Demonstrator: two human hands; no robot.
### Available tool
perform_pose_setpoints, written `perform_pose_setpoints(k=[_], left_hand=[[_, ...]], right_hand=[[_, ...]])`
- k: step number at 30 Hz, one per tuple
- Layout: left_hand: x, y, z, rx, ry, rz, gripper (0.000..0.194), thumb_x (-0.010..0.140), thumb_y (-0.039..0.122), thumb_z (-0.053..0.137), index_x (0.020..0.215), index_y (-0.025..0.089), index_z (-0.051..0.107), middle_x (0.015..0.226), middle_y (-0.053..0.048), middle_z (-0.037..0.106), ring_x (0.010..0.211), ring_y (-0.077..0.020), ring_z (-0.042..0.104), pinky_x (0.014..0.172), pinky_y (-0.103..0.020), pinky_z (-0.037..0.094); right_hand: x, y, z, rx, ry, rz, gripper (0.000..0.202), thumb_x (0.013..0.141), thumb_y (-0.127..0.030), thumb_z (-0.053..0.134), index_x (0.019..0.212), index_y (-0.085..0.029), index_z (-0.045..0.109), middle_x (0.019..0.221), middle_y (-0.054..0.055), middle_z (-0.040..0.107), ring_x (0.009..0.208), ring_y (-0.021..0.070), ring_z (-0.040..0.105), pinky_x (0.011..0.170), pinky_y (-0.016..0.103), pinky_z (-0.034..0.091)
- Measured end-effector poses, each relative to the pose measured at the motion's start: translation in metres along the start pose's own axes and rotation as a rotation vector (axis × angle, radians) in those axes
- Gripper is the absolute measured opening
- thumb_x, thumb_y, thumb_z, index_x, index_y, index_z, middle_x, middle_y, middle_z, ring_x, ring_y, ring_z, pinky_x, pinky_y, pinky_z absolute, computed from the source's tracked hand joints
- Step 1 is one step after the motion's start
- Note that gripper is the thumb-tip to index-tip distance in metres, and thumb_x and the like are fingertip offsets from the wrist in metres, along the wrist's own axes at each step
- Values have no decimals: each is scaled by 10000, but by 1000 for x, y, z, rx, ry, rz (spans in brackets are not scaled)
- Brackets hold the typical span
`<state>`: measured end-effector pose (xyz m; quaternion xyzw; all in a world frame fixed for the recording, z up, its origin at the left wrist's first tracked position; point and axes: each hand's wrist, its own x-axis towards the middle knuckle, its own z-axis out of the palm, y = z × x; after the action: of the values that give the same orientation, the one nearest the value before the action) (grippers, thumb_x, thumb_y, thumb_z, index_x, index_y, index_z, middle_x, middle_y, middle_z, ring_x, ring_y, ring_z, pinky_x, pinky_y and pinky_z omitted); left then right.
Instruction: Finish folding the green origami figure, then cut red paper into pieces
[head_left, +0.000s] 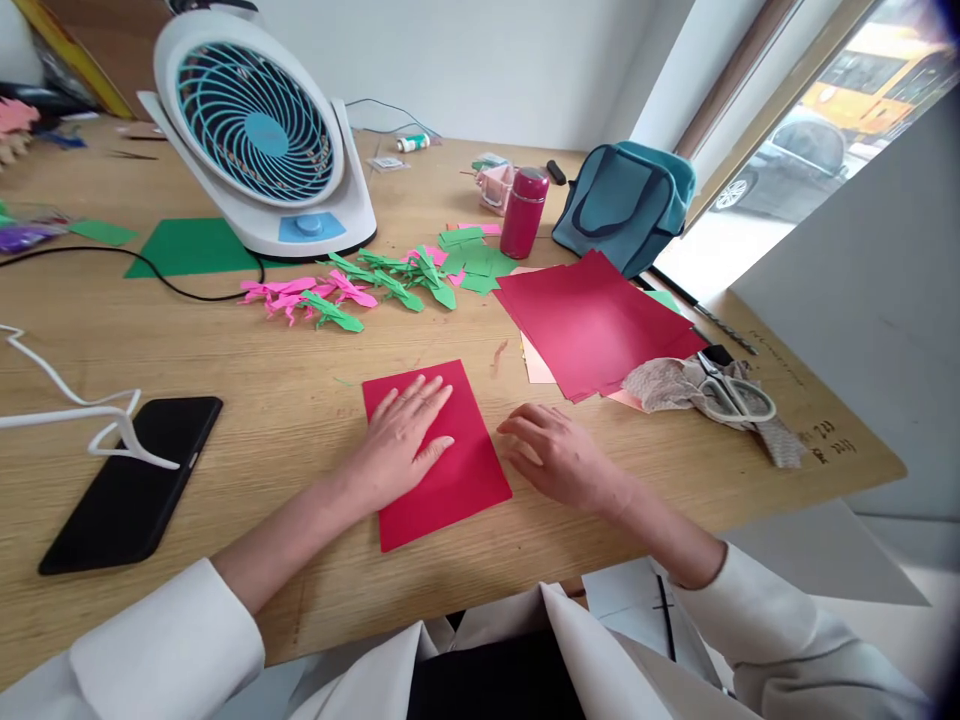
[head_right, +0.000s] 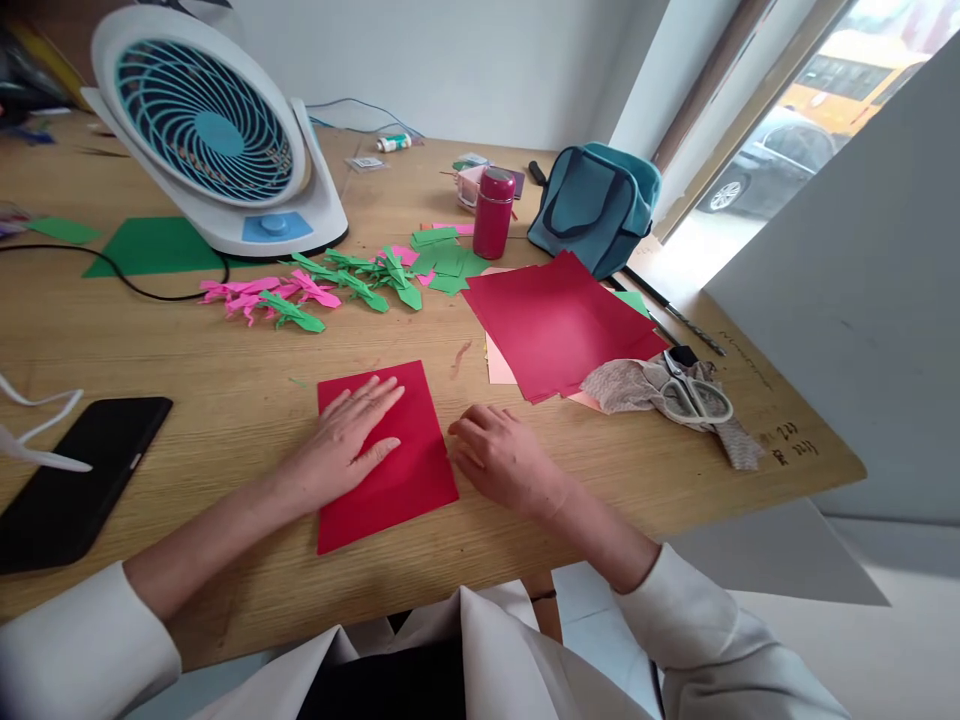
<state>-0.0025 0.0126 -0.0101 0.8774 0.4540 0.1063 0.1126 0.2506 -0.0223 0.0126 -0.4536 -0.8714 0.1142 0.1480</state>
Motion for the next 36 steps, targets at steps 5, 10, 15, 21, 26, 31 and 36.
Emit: perform_pose_setpoints(k=[5, 10, 15, 21, 26, 31, 36], left_hand=[[8, -21, 8, 137, -5, -77, 665, 954, 481, 432, 1522, 158, 307, 1619, -144, 230, 1494, -338, 191, 1163, -583, 232], [23, -33, 11, 201, -30, -129, 669, 964, 502, 398, 1518, 135, 316, 1615, -157, 234, 1485, -365, 202, 1155, -618, 210], [35, -46, 8, 180, 42, -230, 606, 975, 442, 385, 1497, 134, 356, 1590, -166, 297, 1462, -372, 264, 1129, -639, 240], [28, -58, 9, 87, 221, -190, 479, 983, 357, 381, 1408, 160, 483, 1520, -138, 441, 1441, -310, 336, 1154, -583, 243], [24, -61, 6, -39, 315, -120, 378, 985, 312, 407, 1281, 166, 590, 1402, -121, 574, 1377, -267, 443, 1142, -521, 313], [25, -62, 0, -163, 396, -67, 289, 968, 257, 461, 1176, 185, 647, 1282, -102, 650, 1295, -257, 527, 1110, -506, 377], [24, -61, -6, -349, 505, -42, 242, 966, 216, 468, 1071, 199, 685, 1148, -68, 701, 1180, -224, 603, 1046, -439, 457]], right_hand=[[-22, -31, 14, 15, -123, -137, 439, 929, -426, 567, 1281, -163, 559, 1357, 159, 549, 1187, 304, 527, 993, 465, 446], [-26, -28, 25, -55, -167, -209, 517, 988, -377, 463, 1427, -106, 435, 1542, 170, 379, 1427, 302, 323, 1160, 466, 319], [9, -8, 22, -140, -129, -246, 471, 971, -308, 502, 1387, -89, 476, 1497, 180, 439, 1384, 314, 391, 1121, 457, 385], [45, 1, 28, -170, -54, -366, 263, 989, -228, 467, 1184, -112, 601, 1286, 187, 606, 1154, 274, 590, 912, 413, 533], [46, 8, 38, -73, 107, -397, 238, 992, -258, 485, 1117, -129, 642, 1213, 156, 672, 1116, 262, 628, 895, 391, 546], [46, 14, 37, 118, 120, -358, 199, 976, -165, 488, 1086, -135, 652, 1141, 139, 710, 1100, 239, 652, 901, 387, 558], [45, 18, 36, 346, 198, -203, 217, 963, -130, 503, 1120, -154, 651, 1095, 119, 714, 1043, 205, 661, 908, 358, 560]])
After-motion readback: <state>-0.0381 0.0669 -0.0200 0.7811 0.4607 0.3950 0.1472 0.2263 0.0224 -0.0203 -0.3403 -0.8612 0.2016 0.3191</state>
